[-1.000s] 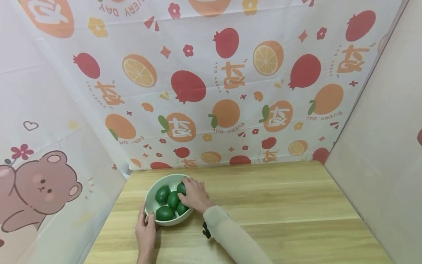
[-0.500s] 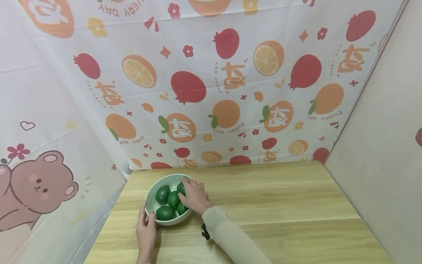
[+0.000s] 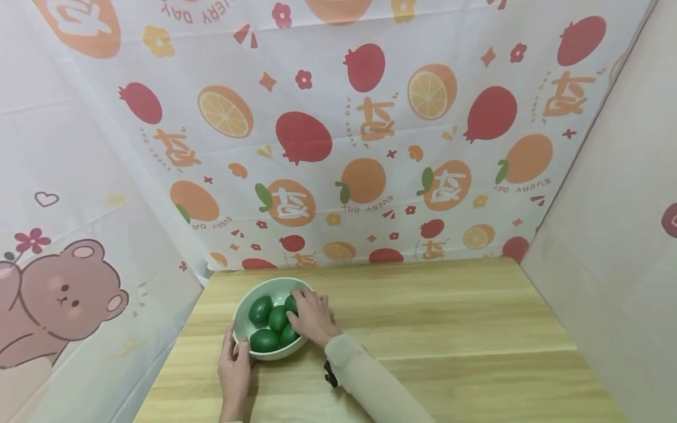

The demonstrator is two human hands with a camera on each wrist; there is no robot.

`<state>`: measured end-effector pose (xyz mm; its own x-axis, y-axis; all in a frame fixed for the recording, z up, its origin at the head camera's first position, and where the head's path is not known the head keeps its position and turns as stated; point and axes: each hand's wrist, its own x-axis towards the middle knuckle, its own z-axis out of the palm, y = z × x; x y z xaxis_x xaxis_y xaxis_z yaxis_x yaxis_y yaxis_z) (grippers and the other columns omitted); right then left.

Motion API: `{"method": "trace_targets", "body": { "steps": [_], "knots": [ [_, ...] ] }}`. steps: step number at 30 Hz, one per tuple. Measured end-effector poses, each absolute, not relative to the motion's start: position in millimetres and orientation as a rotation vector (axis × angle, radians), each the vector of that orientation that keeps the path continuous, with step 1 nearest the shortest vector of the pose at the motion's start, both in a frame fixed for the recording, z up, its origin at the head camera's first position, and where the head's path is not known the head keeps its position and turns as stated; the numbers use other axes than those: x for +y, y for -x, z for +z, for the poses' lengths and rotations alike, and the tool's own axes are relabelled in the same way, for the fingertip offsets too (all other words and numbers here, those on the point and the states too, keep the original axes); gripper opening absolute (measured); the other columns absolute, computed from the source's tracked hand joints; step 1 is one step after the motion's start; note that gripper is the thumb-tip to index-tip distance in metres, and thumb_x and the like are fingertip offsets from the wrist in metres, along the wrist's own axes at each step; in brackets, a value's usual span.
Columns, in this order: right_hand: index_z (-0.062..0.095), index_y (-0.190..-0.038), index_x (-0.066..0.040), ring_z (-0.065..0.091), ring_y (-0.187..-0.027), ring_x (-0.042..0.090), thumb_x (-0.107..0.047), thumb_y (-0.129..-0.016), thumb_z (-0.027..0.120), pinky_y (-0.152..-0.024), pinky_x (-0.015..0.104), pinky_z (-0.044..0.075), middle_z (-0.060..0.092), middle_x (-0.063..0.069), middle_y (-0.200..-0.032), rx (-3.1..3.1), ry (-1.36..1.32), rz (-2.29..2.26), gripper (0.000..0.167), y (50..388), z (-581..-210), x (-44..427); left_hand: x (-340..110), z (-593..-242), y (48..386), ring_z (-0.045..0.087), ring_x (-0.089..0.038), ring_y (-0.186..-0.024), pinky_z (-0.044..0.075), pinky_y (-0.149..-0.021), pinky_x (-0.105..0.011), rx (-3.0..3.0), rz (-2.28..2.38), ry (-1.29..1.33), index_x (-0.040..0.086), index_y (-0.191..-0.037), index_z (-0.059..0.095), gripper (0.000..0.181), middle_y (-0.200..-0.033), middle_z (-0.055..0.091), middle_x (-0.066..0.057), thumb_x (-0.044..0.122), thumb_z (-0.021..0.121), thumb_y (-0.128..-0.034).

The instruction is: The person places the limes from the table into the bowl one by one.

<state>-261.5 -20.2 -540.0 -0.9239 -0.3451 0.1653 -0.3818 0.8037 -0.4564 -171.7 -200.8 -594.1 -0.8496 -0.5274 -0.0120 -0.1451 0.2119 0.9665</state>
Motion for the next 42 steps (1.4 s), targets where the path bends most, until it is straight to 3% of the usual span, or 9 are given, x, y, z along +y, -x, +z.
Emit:
{"method": "trace_targets", "body": {
  "steps": [15,31,42],
  "knots": [
    [0.05,-0.147,-0.018,0.058,-0.131,0.024,-0.036,-0.097,0.063,-0.102,0.045,0.049,0.056,0.008,-0.148,-2.864,-0.597,0.744,0.055,268.2,-545.9,-21.3,-199.7,-589.6,176.9,0.037,-0.046,-0.149,0.037,-0.12,-0.065,-2.166,-1.679,-0.625,0.044,-0.159,0.025,0.06,-0.169,0.026,-0.008,0.033,0.046,-0.1046],
    [0.051,-0.146,-0.017,0.056,-0.134,0.024,-0.034,-0.096,0.064,-0.105,0.047,0.049,0.055,0.008,-0.149,-2.866,-0.582,0.74,0.054,262.9,-547.4,-19.0,-198.5,-591.8,175.4,0.043,-0.044,-0.144,0.041,-0.117,-0.062,-2.141,-1.697,-0.622,0.039,-0.16,0.026,0.06,-0.168,0.028,-0.011,0.033,0.047,-0.1044],
    [0.05,-0.148,-0.014,0.052,-0.139,0.025,-0.034,-0.098,0.059,-0.112,0.049,0.046,0.052,0.008,-0.152,-2.884,-0.602,0.737,0.054,259.5,-550.0,-19.6,-200.8,-591.5,170.5,0.039,-0.048,-0.145,0.038,-0.118,-0.066,-2.14,-1.71,-0.623,0.035,-0.161,0.026,0.061,-0.169,0.026,-0.012,0.032,0.047,-0.1044]
  ]
}}
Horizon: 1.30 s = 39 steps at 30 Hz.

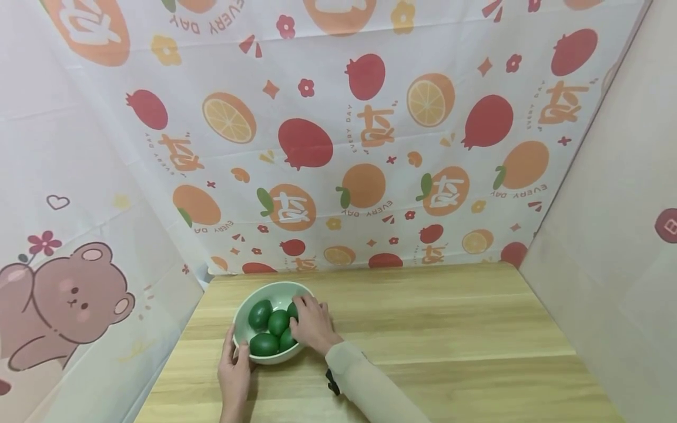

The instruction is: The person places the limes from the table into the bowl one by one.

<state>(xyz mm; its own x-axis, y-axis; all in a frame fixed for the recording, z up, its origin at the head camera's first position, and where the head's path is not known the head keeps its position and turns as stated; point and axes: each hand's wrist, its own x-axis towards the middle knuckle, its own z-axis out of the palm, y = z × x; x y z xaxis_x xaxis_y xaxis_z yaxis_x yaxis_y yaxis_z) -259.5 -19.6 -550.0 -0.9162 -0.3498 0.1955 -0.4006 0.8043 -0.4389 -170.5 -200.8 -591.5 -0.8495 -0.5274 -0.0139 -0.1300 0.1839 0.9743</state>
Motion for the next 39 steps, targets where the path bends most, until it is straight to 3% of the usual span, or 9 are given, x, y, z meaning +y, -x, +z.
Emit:
{"method": "trace_targets", "body": {
  "steps": [6,8,9,10,15,16,33,39],
  "knots": [
    [0.051,-0.148,-0.012,0.05,-0.141,0.023,-0.033,-0.101,0.052,-0.11,0.048,0.047,0.051,0.006,-0.152,-2.879,-0.625,0.681,0.051,261.8,-554.9,-19.2,-199.6,-592.4,171.2,0.04,-0.048,-0.145,0.041,-0.117,-0.063,-2.148,-1.692,-0.618,0.034,-0.161,0.027,0.06,-0.168,0.028,-0.016,0.032,0.047,-0.1045],
    [0.053,-0.147,-0.012,0.05,-0.141,0.023,-0.032,-0.102,0.05,-0.109,0.049,0.047,0.051,0.006,-0.152,-2.879,-0.638,0.652,0.05,262.5,-556.4,-19.2,-199.1,-592.7,171.4,0.044,-0.046,-0.142,0.045,-0.115,-0.059,-2.156,-1.676,-0.624,0.034,-0.161,0.027,0.059,-0.167,0.029,-0.016,0.033,0.047,-0.1048],
    [0.053,-0.147,-0.012,0.05,-0.141,0.023,-0.032,-0.102,0.05,-0.109,0.049,0.047,0.052,0.005,-0.152,-2.881,-0.642,0.641,0.049,262.9,-557.2,-19.3,-199.1,-593.3,171.4,0.047,-0.044,-0.14,0.051,-0.111,-0.049,-2.159,-1.666,-0.629,0.035,-0.161,0.028,0.059,-0.167,0.03,-0.015,0.033,0.046,-0.1048],
    [0.054,-0.146,-0.011,0.049,-0.141,0.023,-0.032,-0.102,0.049,-0.109,0.049,0.047,0.052,0.005,-0.152,-2.884,-0.646,0.632,0.049,263.2,-557.7,-19.0,-198.8,-594.3,171.7,0.048,-0.043,-0.139,0.051,-0.11,-0.048,-2.157,-1.664,-0.625,0.035,-0.16,0.028,0.058,-0.167,0.031,-0.016,0.033,0.046,-0.1048],
    [0.055,-0.145,-0.011,0.049,-0.141,0.022,-0.031,-0.103,0.048,-0.109,0.048,0.047,0.051,0.005,-0.153,-2.893,-0.645,0.637,0.047,265.0,-558.1,-17.5,-198.4,-597.0,174.2,0.045,-0.045,-0.142,0.049,-0.113,-0.054,-2.14,-1.679,-0.614,0.036,-0.16,0.028,0.059,-0.167,0.03,-0.014,0.033,0.047,-0.1047],
    [0.055,-0.145,-0.011,0.049,-0.141,0.022,-0.031,-0.103,0.048,-0.109,0.048,0.047,0.051,0.005,-0.153,-2.892,-0.645,0.639,0.048,265.1,-557.6,-17.5,-198.4,-597.0,174.6,0.044,-0.047,-0.143,0.043,-0.116,-0.062,-2.134,-1.684,-0.611,0.036,-0.16,0.028,0.059,-0.167,0.029,-0.014,0.033,0.047,-0.1048],
    [0.057,-0.143,-0.009,0.051,-0.139,0.024,-0.026,-0.102,0.048,-0.106,0.047,0.048,0.054,0.007,-0.15,-2.814,-0.688,0.677,0.045,262.9,-558.5,-15.4,-199.6,-594.8,174.2,0.042,-0.048,-0.144,0.043,-0.115,-0.062,-2.134,-1.705,-0.637,0.036,-0.16,0.027,0.06,-0.167,0.028,-0.017,0.032,0.047,-0.1042],
    [0.058,-0.141,-0.008,0.05,-0.14,0.027,-0.023,-0.101,0.052,-0.109,0.049,0.048,0.054,0.011,-0.15,-2.727,-0.724,0.687,0.043,264.5,-556.9,-11.3,-199.3,-592.9,173.4,0.051,-0.042,-0.135,0.048,-0.111,-0.055,-2.152,-1.684,-0.64,0.036,-0.16,0.028,0.059,-0.166,0.032,-0.016,0.033,0.048,-0.1042]
  ]
}}
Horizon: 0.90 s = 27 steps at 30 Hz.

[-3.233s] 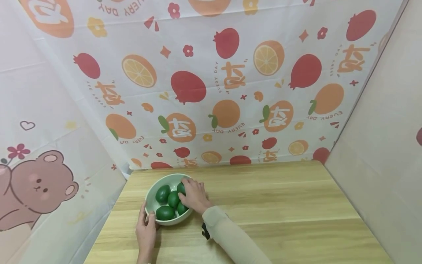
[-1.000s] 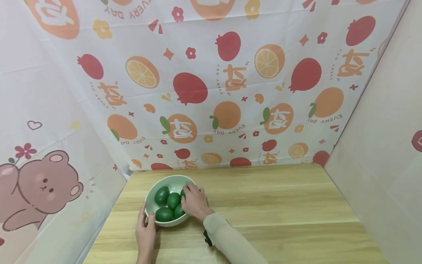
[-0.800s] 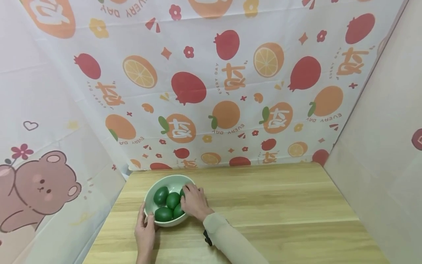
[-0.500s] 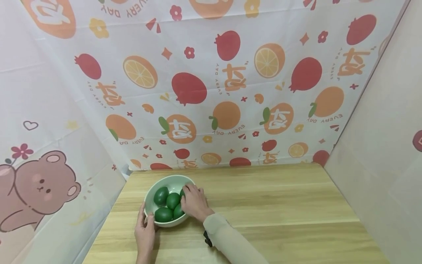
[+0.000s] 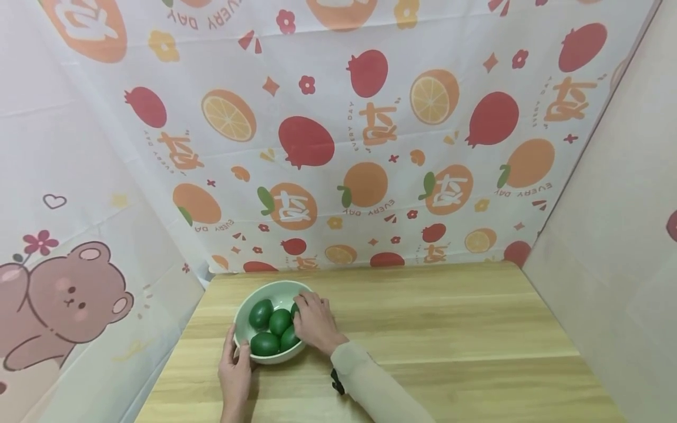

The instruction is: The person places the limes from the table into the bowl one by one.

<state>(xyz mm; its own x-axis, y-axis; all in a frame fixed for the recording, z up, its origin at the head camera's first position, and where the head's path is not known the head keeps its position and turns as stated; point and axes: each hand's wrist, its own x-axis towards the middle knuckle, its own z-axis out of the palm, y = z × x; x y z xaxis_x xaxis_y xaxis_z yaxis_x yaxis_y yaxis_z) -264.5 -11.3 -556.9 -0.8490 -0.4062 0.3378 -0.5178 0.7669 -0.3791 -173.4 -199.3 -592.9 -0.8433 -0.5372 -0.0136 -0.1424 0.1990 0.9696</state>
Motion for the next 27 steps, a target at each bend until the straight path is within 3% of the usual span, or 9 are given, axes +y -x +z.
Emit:
{"method": "trace_targets", "body": {
  "steps": [10,15,19,27],
  "knots": [
    [0.059,-0.138,-0.006,0.049,-0.14,0.04,-0.02,-0.095,0.06,-0.113,0.063,0.044,0.054,0.02,-0.148,-2.593,-0.645,0.924,0.045,273,-552,38,-199,-590,174,0.048,-0.041,-0.135,0.045,-0.114,-0.059,-2.159,-1.645,-0.656,0.035,-0.16,0.029,0.059,-0.164,0.036,-0.016,0.033,0.049,-0.1039],
    [0.057,-0.139,-0.003,0.048,-0.139,0.044,-0.019,-0.095,0.06,-0.116,0.069,0.038,0.053,0.021,-0.149,-2.586,-0.476,1.013,0.047,284,-542,80,-206,-582,178,0.047,-0.046,-0.136,0.046,-0.114,-0.061,-2.228,-1.59,-0.608,0.028,-0.159,0.033,0.061,-0.16,0.036,-0.022,0.026,0.054,-0.102],
    [0.053,-0.143,-0.001,0.044,-0.142,0.046,-0.019,-0.096,0.059,-0.116,0.073,0.035,0.047,0.022,-0.154,-2.599,-0.383,1.059,0.05,285,-526,112,-214,-576,179,0.038,-0.05,-0.143,0.035,-0.118,-0.07,-2.304,-1.491,-0.56,0.018,-0.157,0.039,0.061,-0.158,0.036,-0.027,0.022,0.06,-0.0993],
    [0.045,-0.149,-0.002,0.034,-0.148,0.046,-0.021,-0.099,0.057,-0.116,0.078,0.029,0.036,0.025,-0.159,-2.566,-0.331,1.114,0.054,280,-488,158,-216,-558,186,0.04,-0.049,-0.135,0.035,-0.11,-0.072,-2.365,-1.25,-0.473,0.01,-0.152,0.044,0.058,-0.15,0.044,-0.028,0.032,0.059,-0.1002]
  ]
}}
